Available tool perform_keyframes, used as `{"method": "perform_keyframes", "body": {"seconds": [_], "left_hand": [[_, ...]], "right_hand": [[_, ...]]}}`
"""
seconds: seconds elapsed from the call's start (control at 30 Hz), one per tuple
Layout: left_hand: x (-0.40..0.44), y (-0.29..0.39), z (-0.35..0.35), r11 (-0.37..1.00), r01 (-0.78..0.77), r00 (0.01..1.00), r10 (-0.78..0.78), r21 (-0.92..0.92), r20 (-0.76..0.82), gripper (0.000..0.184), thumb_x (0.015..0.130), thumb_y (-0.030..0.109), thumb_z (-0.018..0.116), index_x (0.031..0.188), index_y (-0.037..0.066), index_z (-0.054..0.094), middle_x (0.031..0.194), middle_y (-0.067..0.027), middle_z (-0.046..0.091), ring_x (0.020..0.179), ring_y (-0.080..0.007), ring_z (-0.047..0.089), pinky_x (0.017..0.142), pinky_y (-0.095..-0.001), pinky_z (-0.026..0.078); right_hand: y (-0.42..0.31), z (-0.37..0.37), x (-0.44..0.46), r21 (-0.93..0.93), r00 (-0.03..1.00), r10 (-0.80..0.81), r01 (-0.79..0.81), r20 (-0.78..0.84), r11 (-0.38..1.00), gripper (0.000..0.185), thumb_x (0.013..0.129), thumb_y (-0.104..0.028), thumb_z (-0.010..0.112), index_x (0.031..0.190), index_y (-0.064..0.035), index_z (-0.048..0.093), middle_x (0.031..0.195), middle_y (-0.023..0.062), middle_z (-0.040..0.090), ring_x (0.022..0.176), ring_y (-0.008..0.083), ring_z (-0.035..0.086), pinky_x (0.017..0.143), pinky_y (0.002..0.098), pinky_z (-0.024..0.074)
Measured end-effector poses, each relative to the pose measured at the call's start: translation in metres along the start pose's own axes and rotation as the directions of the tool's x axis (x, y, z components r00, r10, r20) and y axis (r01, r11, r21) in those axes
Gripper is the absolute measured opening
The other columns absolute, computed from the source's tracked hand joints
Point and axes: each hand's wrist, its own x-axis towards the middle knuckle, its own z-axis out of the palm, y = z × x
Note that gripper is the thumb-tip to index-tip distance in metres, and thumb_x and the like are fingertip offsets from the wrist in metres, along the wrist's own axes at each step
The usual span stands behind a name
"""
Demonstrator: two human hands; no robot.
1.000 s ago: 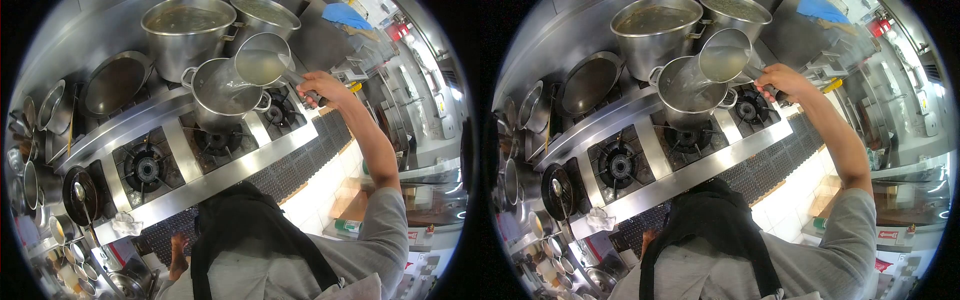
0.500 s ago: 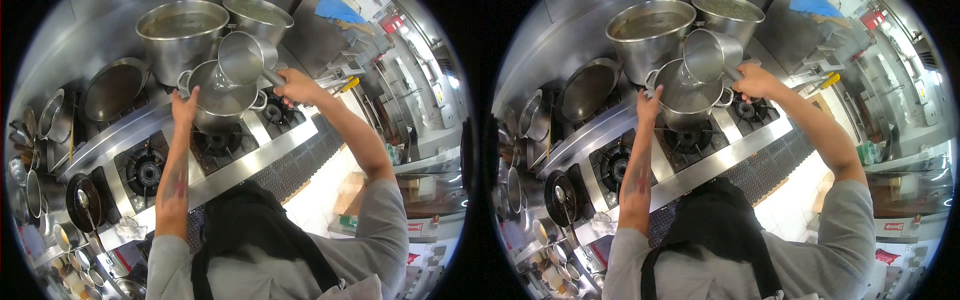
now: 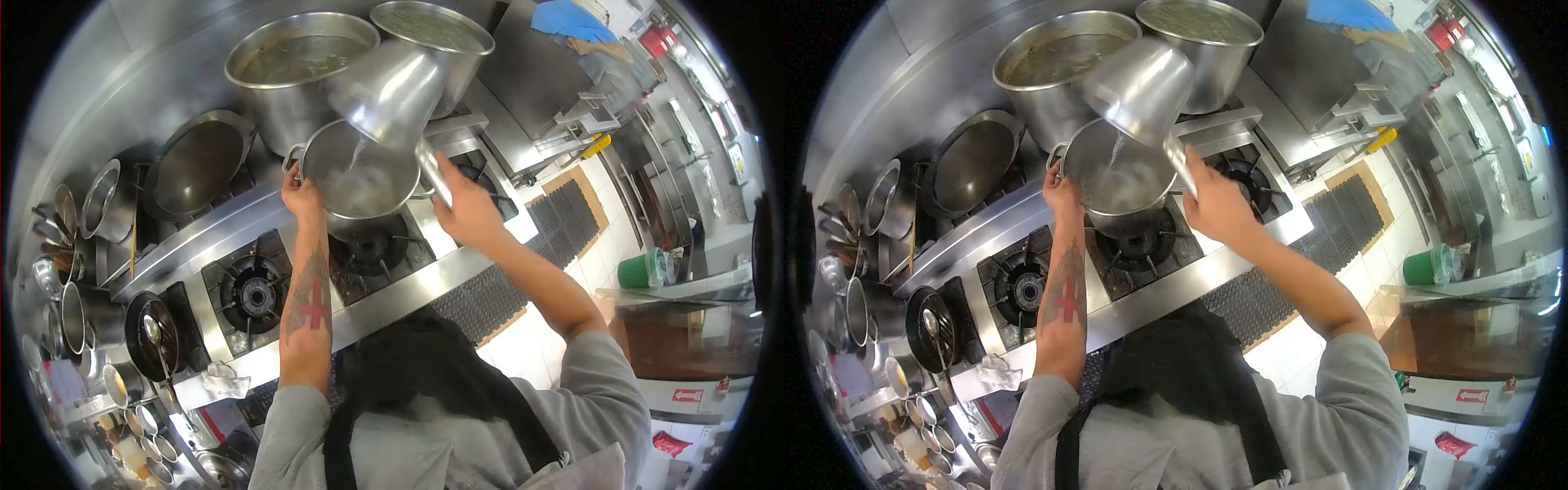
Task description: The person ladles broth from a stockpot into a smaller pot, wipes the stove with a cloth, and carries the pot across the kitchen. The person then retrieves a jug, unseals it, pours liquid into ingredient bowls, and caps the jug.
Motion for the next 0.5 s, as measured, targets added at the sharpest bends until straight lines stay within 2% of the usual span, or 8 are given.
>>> {"method": "perform_keyframes", "body": {"seconds": [0.03, 0.07, 0.13, 0.2, 0.23, 0.27, 0.33, 0.5], "left_hand": [[-0.002, -0.003, -0.002, 1.000, -0.017, 1.000, 0.017, -0.018, 0.025, 0.034, 0.084, -0.009, 0.062, 0.117, -0.001, 0.067, 0.093, -0.0083, 0.071, 0.069, -0.0124, 0.065, 0.061, -0.0265, 0.051], [-0.006, -0.002, -0.002, 1.000, -0.016, 1.000, 0.016, -0.015, 0.016, 0.034, 0.084, -0.009, 0.062, 0.117, -0.001, 0.067, 0.093, -0.0083, 0.071, 0.069, -0.0124, 0.065, 0.061, -0.0265, 0.051], [-0.011, 0.009, 0.005, 1.000, 0.001, 1.000, -0.001, -0.025, -0.001, 0.030, 0.088, -0.007, 0.062, 0.117, -0.002, 0.068, 0.094, -0.0082, 0.071, 0.074, -0.0115, 0.063, 0.066, -0.0255, 0.049], [-0.014, 0.013, 0.003, 0.991, -0.025, 1.000, 0.027, 0.130, -0.013, 0.029, 0.089, -0.007, 0.060, 0.117, -0.002, 0.067, 0.094, -0.0078, 0.070, 0.075, -0.0114, 0.063, 0.068, -0.0256, 0.049], [-0.016, 0.014, 0.001, 0.957, -0.035, 0.999, 0.040, 0.286, -0.013, 0.029, 0.090, -0.007, 0.059, 0.117, -0.003, 0.067, 0.094, -0.0075, 0.070, 0.076, -0.0113, 0.062, 0.069, -0.0256, 0.048], [-0.019, 0.013, 0.003, 0.972, -0.052, 0.998, 0.058, 0.230, -0.017, 0.027, 0.091, -0.005, 0.060, 0.117, -0.004, 0.067, 0.094, -0.0081, 0.070, 0.076, -0.0122, 0.062, 0.069, -0.0267, 0.048], [-0.022, 0.004, 0.005, 0.977, -0.076, 0.991, 0.096, 0.199, -0.094, 0.027, 0.091, -0.005, 0.060, 0.117, -0.004, 0.066, 0.094, -0.0084, 0.069, 0.078, -0.0127, 0.062, 0.070, -0.0270, 0.048], [-0.043, -0.017, 0.012, 0.989, -0.130, 0.963, 0.142, 0.066, -0.227, 0.033, 0.093, -0.002, 0.060, 0.126, -0.002, 0.060, 0.107, -0.0108, 0.067, 0.095, -0.0167, 0.064, 0.084, -0.0295, 0.049]], "right_hand": [[-0.012, -0.019, 0.018, 0.099, 0.995, 0.096, -0.100, 0.041, 0.990, 0.070, 0.090, -0.016, 0.063, 0.153, -0.0045, 0.034, 0.124, 0.0318, 0.062, 0.106, 0.0489, 0.064, 0.093, 0.0489, 0.0520], [-0.022, -0.034, 0.041, 0.072, 0.997, -0.005, 0.010, -0.074, 0.997, 0.068, 0.092, -0.017, 0.063, 0.152, -0.0041, 0.035, 0.102, 0.0272, 0.070, 0.087, 0.0407, 0.071, 0.080, 0.0455, 0.0556], [-0.021, -0.051, 0.110, 0.288, 1.000, 0.018, -0.011, -0.020, 0.958, 0.066, 0.094, -0.019, 0.063, 0.152, -0.0022, 0.035, 0.070, 0.0089, 0.063, 0.049, 0.0153, 0.058, 0.054, 0.0351, 0.0492], [-0.035, -0.068, 0.187, 0.261, 0.993, 0.060, -0.086, 0.103, 0.961, 0.063, 0.092, -0.017, 0.061, 0.148, 0.0001, 0.039, 0.081, 0.0152, 0.069, 0.061, 0.0221, 0.068, 0.061, 0.0398, 0.0534], [-0.023, -0.050, 0.237, 0.011, 1.000, -0.028, 0.028, -0.003, 1.000, 0.063, 0.090, -0.016, 0.061, 0.147, 0.0004, 0.040, 0.088, 0.0177, 0.071, 0.073, 0.0261, 0.070, 0.067, 0.0425, 0.0547], [-0.013, -0.030, 0.282, -0.249, 0.986, -0.142, 0.117, -0.088, 0.962, 0.064, 0.088, -0.015, 0.062, 0.146, 0.0007, 0.041, 0.095, 0.0202, 0.072, 0.085, 0.0301, 0.073, 0.073, 0.0452, 0.0561], [-0.029, -0.010, 0.326, -0.405, 0.985, -0.170, 0.161, 0.016, 0.900, 0.039, 0.084, -0.006, 0.059, 0.122, 0.0010, 0.059, 0.100, 0.0221, 0.073, 0.095, 0.0318, 0.073, 0.079, 0.0450, 0.0574], [-0.032, 0.038, 0.369, -0.521, 0.956, -0.241, 0.292, 0.165, 0.802, 0.037, 0.083, -0.008, 0.064, 0.119, -0.0019, 0.066, 0.102, 0.0186, 0.074, 0.097, 0.0351, 0.072, 0.080, 0.0459, 0.0577]]}}
